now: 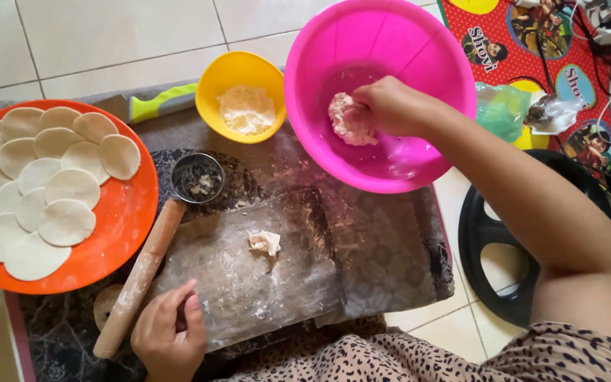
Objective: Rolling out dough with a rolling pin and cutting it into uniform circles using a metal mold.
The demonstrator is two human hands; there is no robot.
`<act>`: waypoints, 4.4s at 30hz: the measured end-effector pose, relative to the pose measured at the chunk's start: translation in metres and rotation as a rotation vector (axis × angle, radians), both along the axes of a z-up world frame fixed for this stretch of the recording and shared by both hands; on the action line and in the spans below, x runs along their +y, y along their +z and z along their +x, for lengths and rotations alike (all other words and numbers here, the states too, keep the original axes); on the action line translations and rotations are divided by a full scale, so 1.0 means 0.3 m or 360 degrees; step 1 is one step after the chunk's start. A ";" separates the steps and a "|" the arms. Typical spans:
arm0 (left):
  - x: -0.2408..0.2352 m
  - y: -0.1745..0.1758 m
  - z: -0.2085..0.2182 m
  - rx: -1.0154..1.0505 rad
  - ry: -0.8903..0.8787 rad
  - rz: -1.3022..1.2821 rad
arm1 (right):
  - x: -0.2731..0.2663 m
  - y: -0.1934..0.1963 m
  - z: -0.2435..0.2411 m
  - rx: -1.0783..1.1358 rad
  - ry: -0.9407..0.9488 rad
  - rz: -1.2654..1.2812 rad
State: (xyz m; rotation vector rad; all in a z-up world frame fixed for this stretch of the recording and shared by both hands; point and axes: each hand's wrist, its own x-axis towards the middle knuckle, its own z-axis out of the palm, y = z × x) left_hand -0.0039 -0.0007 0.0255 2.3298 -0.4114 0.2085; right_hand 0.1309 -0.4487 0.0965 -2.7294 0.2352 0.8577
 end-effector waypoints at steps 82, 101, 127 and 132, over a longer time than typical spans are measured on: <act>-0.004 0.058 0.021 -0.0095 -0.0077 -0.0052 | 0.200 0.177 -0.271 -0.0570 -0.0606 0.1610; -0.120 0.033 0.051 -0.0439 -0.0317 0.0034 | 0.568 -0.053 -0.327 -0.0702 0.0131 0.0732; -0.142 0.103 0.067 -0.0050 -0.0475 0.0349 | 0.735 -0.091 -0.506 -0.1783 0.0813 -0.0295; -0.184 0.049 0.068 -0.0271 -0.0478 0.0362 | 0.735 -0.126 -0.518 -0.1755 0.0839 -0.0332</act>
